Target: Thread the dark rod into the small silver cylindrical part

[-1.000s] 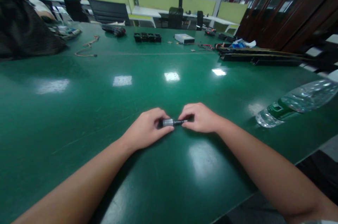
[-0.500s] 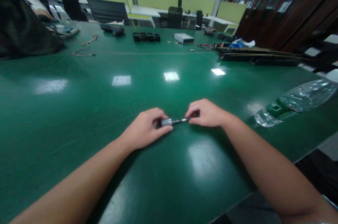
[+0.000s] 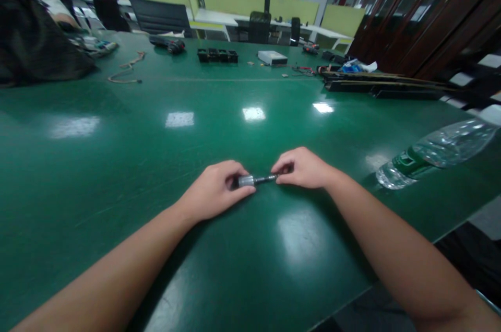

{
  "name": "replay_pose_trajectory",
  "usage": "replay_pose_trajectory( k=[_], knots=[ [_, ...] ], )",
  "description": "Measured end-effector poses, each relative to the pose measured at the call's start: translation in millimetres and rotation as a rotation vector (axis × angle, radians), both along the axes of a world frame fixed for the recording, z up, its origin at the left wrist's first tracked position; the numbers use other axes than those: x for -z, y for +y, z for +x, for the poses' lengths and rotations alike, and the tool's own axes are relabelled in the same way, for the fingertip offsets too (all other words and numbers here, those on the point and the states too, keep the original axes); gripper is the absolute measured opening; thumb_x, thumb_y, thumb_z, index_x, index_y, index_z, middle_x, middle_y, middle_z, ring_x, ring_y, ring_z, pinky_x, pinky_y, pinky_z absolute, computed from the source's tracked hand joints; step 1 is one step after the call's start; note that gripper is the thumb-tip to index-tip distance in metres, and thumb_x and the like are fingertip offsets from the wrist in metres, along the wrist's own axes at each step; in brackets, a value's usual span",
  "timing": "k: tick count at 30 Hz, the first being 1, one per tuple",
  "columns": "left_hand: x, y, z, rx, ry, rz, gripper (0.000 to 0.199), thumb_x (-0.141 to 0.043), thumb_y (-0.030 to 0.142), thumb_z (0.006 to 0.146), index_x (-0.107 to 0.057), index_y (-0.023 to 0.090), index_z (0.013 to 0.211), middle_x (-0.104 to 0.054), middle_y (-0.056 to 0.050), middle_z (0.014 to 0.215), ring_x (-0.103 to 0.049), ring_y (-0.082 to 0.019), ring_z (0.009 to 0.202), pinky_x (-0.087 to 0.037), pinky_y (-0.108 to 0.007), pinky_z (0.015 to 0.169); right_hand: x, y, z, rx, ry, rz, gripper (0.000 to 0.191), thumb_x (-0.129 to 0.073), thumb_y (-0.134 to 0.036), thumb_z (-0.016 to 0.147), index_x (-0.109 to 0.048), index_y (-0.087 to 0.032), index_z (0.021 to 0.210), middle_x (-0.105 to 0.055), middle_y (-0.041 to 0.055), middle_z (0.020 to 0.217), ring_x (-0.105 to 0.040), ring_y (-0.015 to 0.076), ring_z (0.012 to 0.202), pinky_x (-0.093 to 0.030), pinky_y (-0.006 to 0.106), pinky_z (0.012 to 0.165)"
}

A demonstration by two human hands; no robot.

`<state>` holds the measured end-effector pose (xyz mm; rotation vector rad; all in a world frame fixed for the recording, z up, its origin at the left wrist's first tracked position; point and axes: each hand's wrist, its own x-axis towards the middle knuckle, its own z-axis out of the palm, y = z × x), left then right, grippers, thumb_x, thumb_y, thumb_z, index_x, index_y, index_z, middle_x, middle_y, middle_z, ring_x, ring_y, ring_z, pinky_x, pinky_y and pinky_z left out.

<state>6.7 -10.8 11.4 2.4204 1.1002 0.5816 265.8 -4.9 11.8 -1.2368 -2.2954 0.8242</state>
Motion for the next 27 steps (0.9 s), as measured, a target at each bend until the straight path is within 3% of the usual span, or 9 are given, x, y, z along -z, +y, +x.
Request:
replay_pose_trajectory(
  k=[3, 9, 13, 27],
  knots=[
    [-0.2, -0.1, 0.9, -0.007, -0.012, -0.009, 0.031, -0.067, 0.045, 0.084, -0.068, 0.020, 0.102, -0.064, 0.001, 0.078, -0.055, -0.014, 0.065, -0.041, -0.026, 0.062, 8.0, -1.4, -15.9, -0.003, 0.075, 0.017, 0.016, -0.077, -0.021, 0.076, -0.077, -0.017, 0.092, -0.074, 0.0031, 0.086, -0.064, 0.0119, 0.073, -0.047, 0.023, 0.068],
    [0.8, 0.4, 1.1, -0.009, 0.001, 0.013, 0.026, -0.064, 0.044, 0.087, -0.068, 0.019, 0.092, -0.061, 0.000, 0.074, -0.055, -0.015, 0.064, -0.040, -0.027, 0.061, 14.5, -2.0, -31.8, -0.073, 0.073, 0.212, 0.014, -0.073, -0.018, 0.081, -0.077, -0.016, 0.094, -0.074, 0.0052, 0.090, -0.065, 0.0147, 0.083, -0.047, 0.025, 0.076],
    [3.1, 1.3, 0.9, -0.012, -0.002, 0.034, 0.027, -0.071, 0.043, 0.080, -0.067, 0.019, 0.092, -0.061, 0.000, 0.077, -0.055, -0.015, 0.066, -0.041, -0.027, 0.063, 14.7, -2.2, -29.9, -0.074, 0.061, 0.220, 0.014, -0.072, -0.019, 0.082, -0.076, -0.017, 0.096, -0.074, 0.0050, 0.091, -0.064, 0.0147, 0.082, -0.047, 0.025, 0.075],
    [2.6, 0.3, 2.1, -0.010, -0.001, 0.035, 0.025, -0.065, 0.044, 0.086, -0.068, 0.019, 0.090, -0.061, -0.001, 0.076, -0.055, -0.016, 0.068, -0.043, -0.027, 0.067, 15.3, -5.0, -31.3, -0.095, 0.034, 0.269, 0.016, -0.069, -0.017, 0.082, -0.076, -0.017, 0.097, -0.072, 0.0049, 0.089, -0.063, 0.0156, 0.083, -0.046, 0.026, 0.075]
  ],
)
